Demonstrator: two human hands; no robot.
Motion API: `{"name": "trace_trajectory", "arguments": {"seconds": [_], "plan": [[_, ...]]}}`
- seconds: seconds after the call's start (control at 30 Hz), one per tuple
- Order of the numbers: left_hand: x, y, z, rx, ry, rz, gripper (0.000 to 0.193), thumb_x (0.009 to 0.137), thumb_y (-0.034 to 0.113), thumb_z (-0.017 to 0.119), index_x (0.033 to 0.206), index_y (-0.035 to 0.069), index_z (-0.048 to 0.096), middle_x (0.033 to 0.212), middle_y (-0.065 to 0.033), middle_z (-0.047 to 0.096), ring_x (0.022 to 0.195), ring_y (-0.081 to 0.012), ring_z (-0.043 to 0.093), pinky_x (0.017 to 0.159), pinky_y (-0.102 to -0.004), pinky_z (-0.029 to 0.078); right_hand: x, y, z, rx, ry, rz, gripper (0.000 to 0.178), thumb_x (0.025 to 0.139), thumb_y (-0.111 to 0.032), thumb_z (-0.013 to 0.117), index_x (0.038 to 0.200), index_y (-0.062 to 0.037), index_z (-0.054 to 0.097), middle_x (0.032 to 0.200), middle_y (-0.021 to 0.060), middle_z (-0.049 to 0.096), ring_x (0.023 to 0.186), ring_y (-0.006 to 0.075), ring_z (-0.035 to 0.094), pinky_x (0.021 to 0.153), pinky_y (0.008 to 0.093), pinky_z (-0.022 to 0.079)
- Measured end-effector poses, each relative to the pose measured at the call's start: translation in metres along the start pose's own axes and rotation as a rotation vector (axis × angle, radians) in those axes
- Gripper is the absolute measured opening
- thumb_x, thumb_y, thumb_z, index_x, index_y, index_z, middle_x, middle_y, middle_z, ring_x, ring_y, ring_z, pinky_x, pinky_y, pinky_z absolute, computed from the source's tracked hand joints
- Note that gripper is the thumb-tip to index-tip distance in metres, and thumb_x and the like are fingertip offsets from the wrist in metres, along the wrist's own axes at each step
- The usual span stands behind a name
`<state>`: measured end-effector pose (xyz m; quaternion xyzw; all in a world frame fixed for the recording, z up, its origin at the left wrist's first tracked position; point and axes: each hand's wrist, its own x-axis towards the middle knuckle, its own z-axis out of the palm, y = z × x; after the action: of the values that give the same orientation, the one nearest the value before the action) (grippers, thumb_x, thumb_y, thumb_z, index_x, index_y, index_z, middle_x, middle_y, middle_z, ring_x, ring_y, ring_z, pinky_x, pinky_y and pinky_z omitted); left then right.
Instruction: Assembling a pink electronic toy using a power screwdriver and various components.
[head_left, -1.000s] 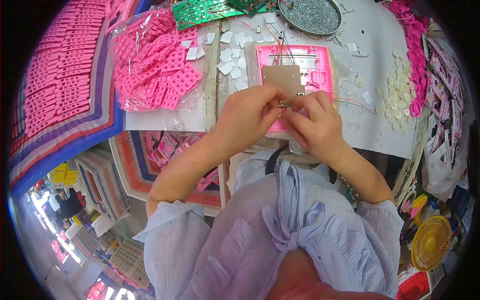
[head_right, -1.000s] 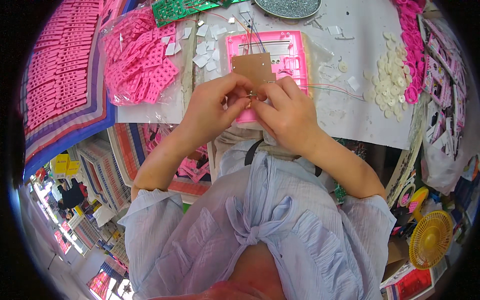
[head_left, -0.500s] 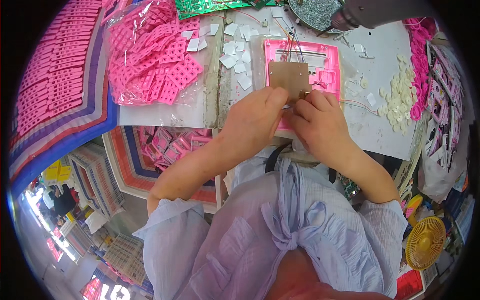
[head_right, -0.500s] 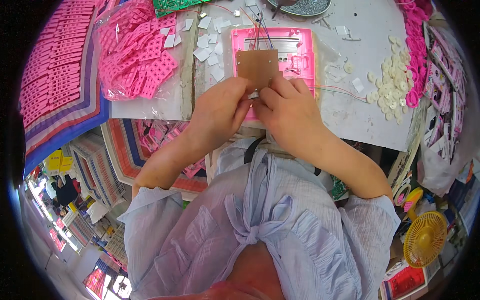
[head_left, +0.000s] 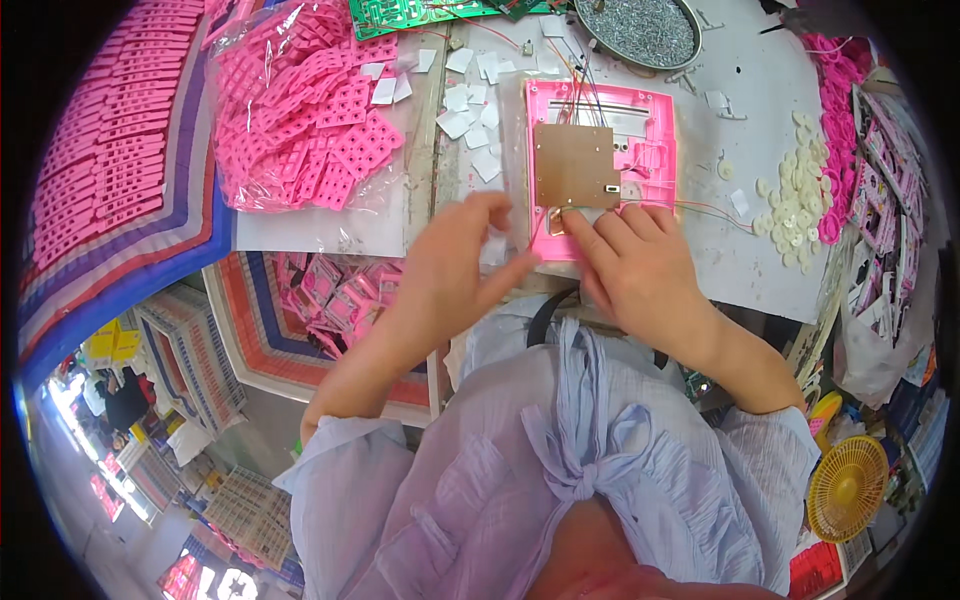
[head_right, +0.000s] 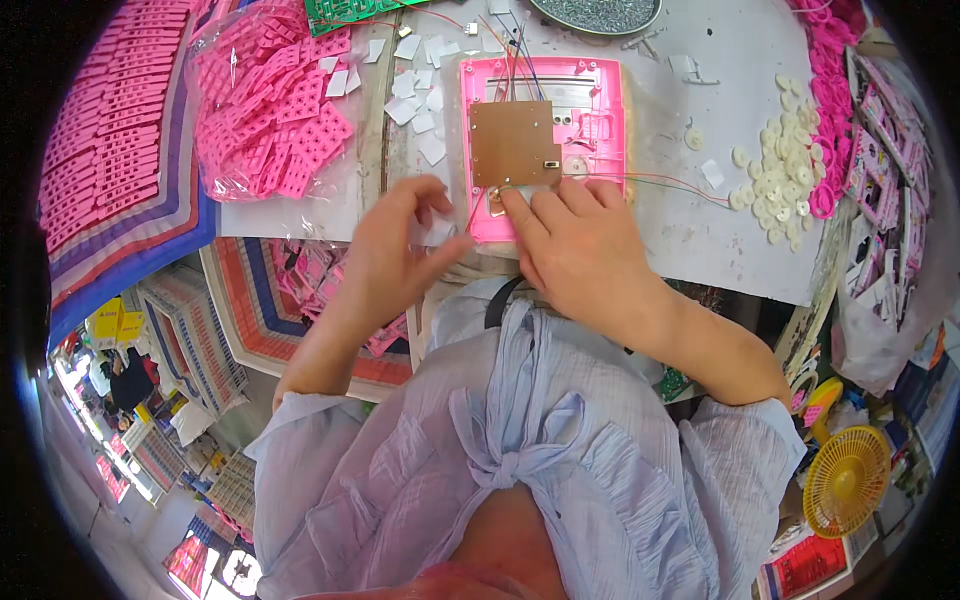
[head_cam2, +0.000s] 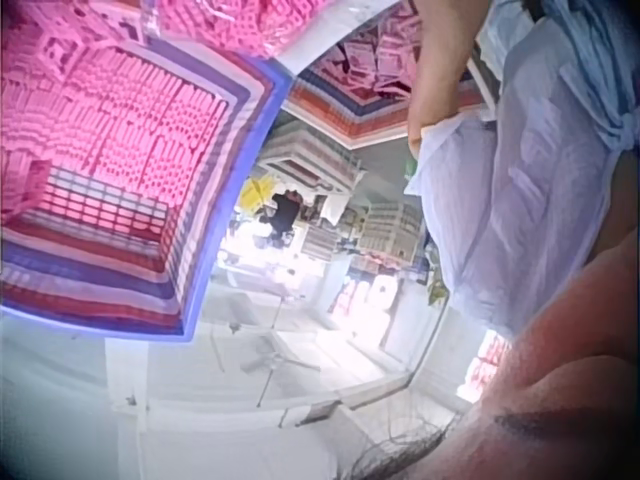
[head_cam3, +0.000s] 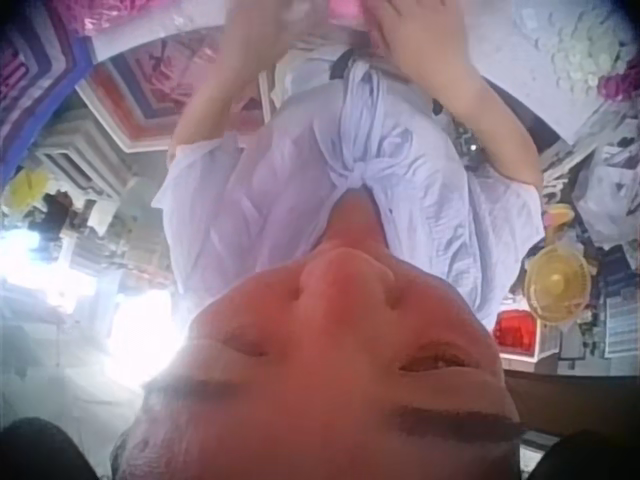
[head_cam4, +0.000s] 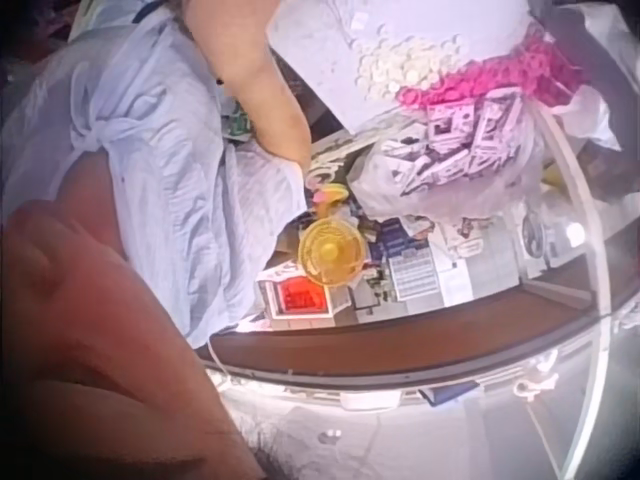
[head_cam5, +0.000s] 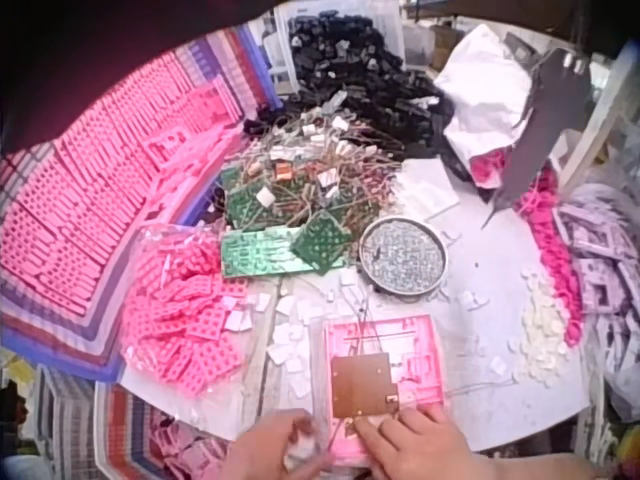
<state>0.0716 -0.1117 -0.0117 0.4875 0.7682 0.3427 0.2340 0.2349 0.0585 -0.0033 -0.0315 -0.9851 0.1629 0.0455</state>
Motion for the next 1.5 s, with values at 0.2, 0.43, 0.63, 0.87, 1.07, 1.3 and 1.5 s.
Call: {"name": "trace_trajectory", "arguments": {"seconds": [0.2, 0.43, 0.63, 0.87, 1.07, 1.3, 1.5], "plan": [[-0.021, -0.006, 0.008, -0.480, -0.138, -0.236, 0.025, 0.091, 0.004, 0.066, 0.113, 0.002, 0.054, 0.093, -0.0035, 0.060, 0.082, -0.0099, 0.057, 0.072, -0.0251, 0.046, 0.002, 0.015, -0.013, 0.125, -0.078, -0.120, 0.044, 0.077, -0.020, 0.072, 0.118, -0.0065, 0.066, 0.087, 0.0030, 0.059, 0.088, 0.0225, 0.058, 0.073, 0.0353, 0.046], [0.003, -0.004, -0.012, -0.842, -0.013, -0.231, 0.016, 0.094, -0.002, 0.060, 0.110, -0.001, 0.062, 0.098, -0.0016, 0.062, 0.088, -0.0066, 0.058, 0.078, -0.0223, 0.046, 0.009, 0.005, -0.002, 0.044, -0.012, -0.072, 0.040, 0.077, -0.019, 0.072, 0.115, -0.0082, 0.067, 0.086, 0.0026, 0.058, 0.085, 0.0206, 0.058, 0.069, 0.0343, 0.049], [0.006, -0.006, -0.023, -0.980, -0.054, -0.232, 0.019, 0.093, -0.004, 0.061, 0.111, -0.002, 0.064, 0.103, -0.0040, 0.065, 0.092, -0.0086, 0.059, 0.080, -0.0242, 0.048, 0.012, 0.004, -0.001, 0.028, -0.004, -0.092, 0.040, 0.078, -0.018, 0.072, 0.116, -0.0073, 0.067, 0.084, 0.0030, 0.059, 0.084, 0.0208, 0.058, 0.068, 0.0336, 0.048], [0.013, -0.010, -0.012, -0.830, 0.153, -0.025, 0.021, 0.092, -0.006, 0.061, 0.111, -0.001, 0.068, 0.102, -0.0074, 0.068, 0.091, -0.0111, 0.063, 0.072, -0.0232, 0.050, 0.016, -0.006, 0.003, -0.014, 0.009, -0.012, 0.042, 0.081, -0.020, 0.070, 0.119, -0.0037, 0.065, 0.084, 0.0046, 0.059, 0.083, 0.0217, 0.059, 0.068, 0.0343, 0.049], [0.026, 0.000, -0.008, -0.961, 0.106, -0.250, 0.024, 0.092, -0.004, 0.064, 0.116, -0.002, 0.062, 0.089, -0.0076, 0.071, 0.071, -0.0092, 0.064, 0.058, -0.0206, 0.048, 0.018, 0.007, -0.008, 0.013, -0.115, -0.147, 0.038, 0.083, -0.020, 0.069, 0.117, -0.0041, 0.066, 0.084, 0.0042, 0.059, 0.083, 0.0221, 0.060, 0.066, 0.0343, 0.051], [0.041, 0.011, 0.006, -0.903, 0.104, -0.159, 0.048, 0.088, -0.004, 0.069, 0.125, 0.004, 0.039, 0.084, -0.0073, 0.071, 0.064, -0.0068, 0.060, 0.057, -0.0196, 0.046, 0.008, 0.009, -0.007, 0.082, -0.105, -0.063, 0.024, 0.083, -0.019, 0.067, 0.104, -0.0076, 0.070, 0.085, 0.0044, 0.060, 0.078, 0.0247, 0.060, 0.064, 0.0375, 0.052], [0.040, 0.026, 0.000, -0.607, -0.188, -0.115, 0.059, 0.086, -0.003, 0.070, 0.134, 0.006, 0.036, 0.078, -0.0029, 0.068, 0.064, -0.0055, 0.060, 0.057, -0.0188, 0.045, 0.011, 0.025, -0.036, 0.494, 0.291, 0.007, 0.029, 0.077, -0.004, 0.070, 0.106, -0.0076, 0.070, 0.094, 0.0082, 0.063, 0.082, 0.0292, 0.063, 0.070, 0.0402, 0.053]]}}
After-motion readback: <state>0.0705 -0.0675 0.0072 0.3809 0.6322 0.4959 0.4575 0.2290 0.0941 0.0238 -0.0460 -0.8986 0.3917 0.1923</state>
